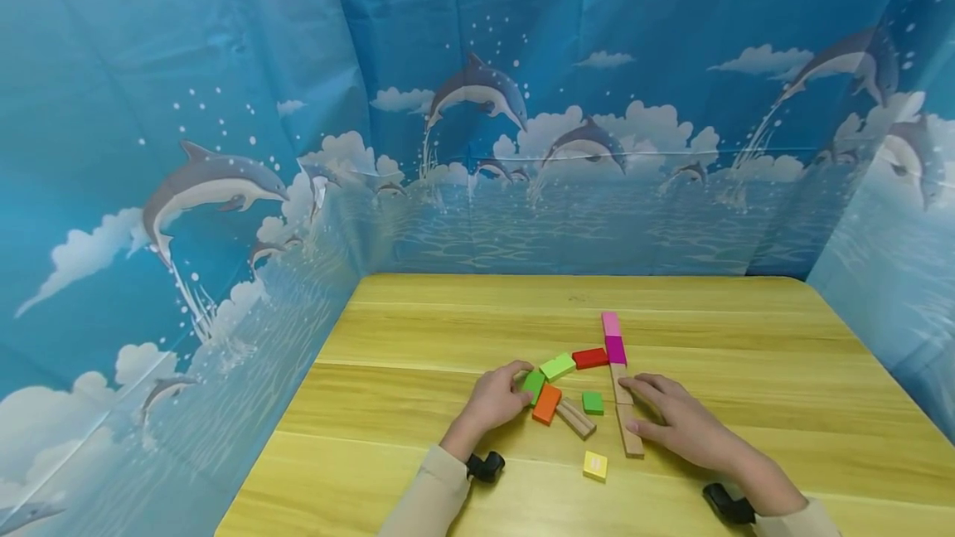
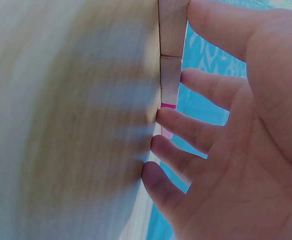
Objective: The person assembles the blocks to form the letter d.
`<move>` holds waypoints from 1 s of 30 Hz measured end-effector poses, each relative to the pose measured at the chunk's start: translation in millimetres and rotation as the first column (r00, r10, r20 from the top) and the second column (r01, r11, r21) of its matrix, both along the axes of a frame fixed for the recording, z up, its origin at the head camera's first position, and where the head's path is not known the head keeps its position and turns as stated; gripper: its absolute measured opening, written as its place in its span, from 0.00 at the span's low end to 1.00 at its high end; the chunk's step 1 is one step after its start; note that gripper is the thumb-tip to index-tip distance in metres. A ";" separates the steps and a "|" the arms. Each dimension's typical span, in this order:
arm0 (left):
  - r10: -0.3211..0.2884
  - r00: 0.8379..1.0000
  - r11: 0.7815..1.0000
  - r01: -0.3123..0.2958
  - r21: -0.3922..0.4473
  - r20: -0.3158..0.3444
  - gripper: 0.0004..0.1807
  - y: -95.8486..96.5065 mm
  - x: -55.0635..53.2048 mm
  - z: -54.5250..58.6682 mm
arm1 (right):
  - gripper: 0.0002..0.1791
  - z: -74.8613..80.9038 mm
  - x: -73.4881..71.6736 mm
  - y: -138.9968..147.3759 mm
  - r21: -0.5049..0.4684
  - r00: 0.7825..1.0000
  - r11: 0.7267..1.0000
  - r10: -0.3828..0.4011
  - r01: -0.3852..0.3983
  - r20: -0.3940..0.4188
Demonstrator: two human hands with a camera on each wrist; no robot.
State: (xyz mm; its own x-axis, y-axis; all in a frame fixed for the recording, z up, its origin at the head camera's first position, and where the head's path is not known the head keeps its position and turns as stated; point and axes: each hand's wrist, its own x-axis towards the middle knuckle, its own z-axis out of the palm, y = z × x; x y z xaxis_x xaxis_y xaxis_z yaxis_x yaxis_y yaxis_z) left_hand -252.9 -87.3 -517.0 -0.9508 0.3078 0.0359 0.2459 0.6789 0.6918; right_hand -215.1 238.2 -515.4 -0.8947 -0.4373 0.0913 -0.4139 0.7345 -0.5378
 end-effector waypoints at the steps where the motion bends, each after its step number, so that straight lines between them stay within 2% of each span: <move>1: 0.000 1.000 1.000 0.000 0.002 0.000 0.24 0.0 0.3 -0.3 | 0.38 -0.2 0.1 0.0 -0.001 1.000 1.000 0.001 -0.001 0.002; 21: -0.003 1.000 0.999 0.003 0.032 -0.008 0.24 -1.2 1.3 1.0 | 0.38 2.9 0.2 -1.6 -0.003 1.000 1.000 0.002 -0.002 -0.003; 30: -0.007 1.000 0.997 0.007 0.072 -0.002 0.26 -3.2 2.1 3.4 | 0.38 -2.5 -0.8 -0.9 0.000 1.000 1.000 -0.006 0.006 -0.008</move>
